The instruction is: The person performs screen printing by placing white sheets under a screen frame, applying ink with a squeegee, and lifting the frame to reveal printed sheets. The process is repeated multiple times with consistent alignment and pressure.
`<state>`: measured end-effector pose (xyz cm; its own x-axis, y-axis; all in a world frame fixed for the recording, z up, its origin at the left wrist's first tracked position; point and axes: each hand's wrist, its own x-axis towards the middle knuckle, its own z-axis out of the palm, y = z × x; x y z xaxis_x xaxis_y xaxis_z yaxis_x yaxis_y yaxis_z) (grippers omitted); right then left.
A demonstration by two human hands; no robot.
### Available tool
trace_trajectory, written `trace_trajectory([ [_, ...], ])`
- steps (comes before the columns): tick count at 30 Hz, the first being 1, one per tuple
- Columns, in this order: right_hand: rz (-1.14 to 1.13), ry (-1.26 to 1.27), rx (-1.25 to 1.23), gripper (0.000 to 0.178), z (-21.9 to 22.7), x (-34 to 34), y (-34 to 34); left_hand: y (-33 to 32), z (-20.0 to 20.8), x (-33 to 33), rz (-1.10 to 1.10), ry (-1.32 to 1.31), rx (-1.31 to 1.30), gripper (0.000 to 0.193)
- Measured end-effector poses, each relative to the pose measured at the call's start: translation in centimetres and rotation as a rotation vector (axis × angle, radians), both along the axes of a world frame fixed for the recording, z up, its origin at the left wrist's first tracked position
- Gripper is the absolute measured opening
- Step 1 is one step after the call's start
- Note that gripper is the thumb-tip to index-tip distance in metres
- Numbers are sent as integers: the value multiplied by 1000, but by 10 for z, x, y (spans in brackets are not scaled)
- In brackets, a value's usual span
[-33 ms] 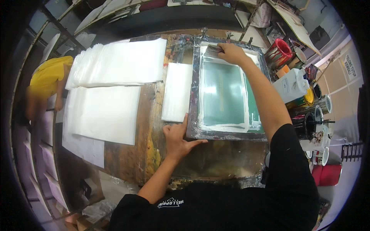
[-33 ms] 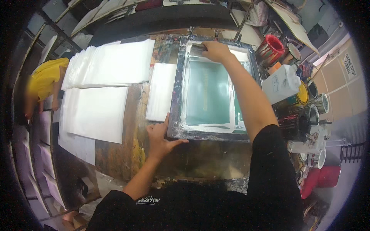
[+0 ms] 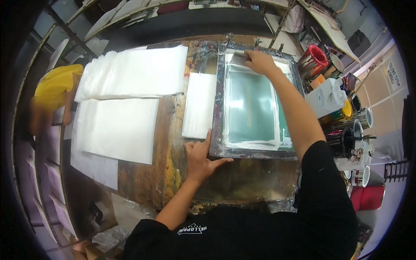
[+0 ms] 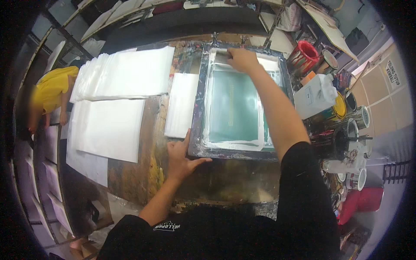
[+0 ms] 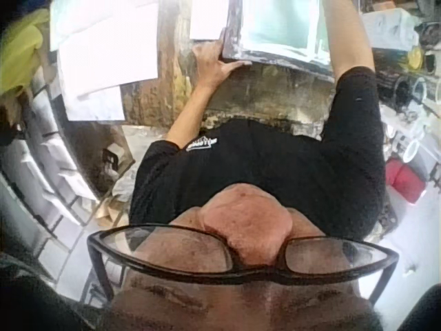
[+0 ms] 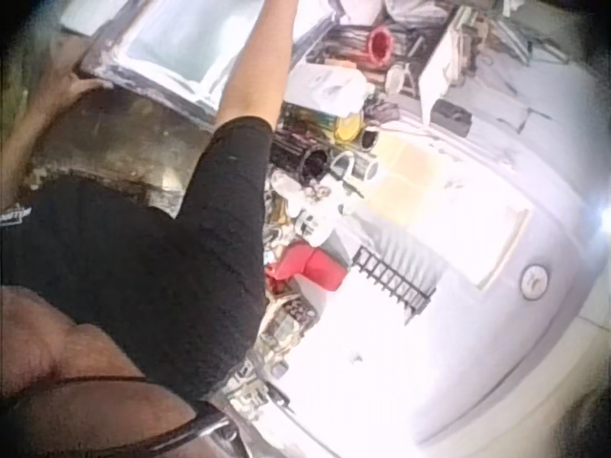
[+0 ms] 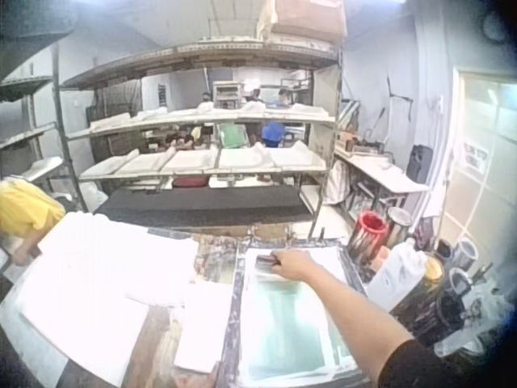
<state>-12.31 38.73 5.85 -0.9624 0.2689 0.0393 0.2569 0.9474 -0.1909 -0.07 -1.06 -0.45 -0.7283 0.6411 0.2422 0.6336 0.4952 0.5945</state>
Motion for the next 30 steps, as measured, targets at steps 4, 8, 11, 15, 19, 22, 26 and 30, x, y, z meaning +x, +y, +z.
trace_trajectory([
  [4, -28, 155, 195, 25, -28, 33, -37, 0, -2, 2, -4, 105, 75, 117],
  [8, 8, 89, 206, 31, -9, 107, -95, 7, -9, -5, -7, 179, 126, 111],
  [11, 18, 51, 154, 40, 7, 178, -152, 9, -10, -8, -14, 242, 159, 108],
  [15, 10, 127, 147, 48, 43, 227, -192, 14, 9, -1, -22, -8, 341, 100],
  [19, 11, 526, 311, 52, 88, 211, -193, 44, 53, -7, 36, -300, 685, 100],
  [22, -22, 638, 403, 57, 130, 182, -167, 65, 88, -15, -65, -294, 869, 108],
  [26, -9, 629, 343, 60, 181, 154, -147, 47, 58, -4, 66, 378, -211, 104],
  [30, -62, 627, 242, 68, 210, 134, -132, 33, -9, 10, 110, 256, -461, 112],
])
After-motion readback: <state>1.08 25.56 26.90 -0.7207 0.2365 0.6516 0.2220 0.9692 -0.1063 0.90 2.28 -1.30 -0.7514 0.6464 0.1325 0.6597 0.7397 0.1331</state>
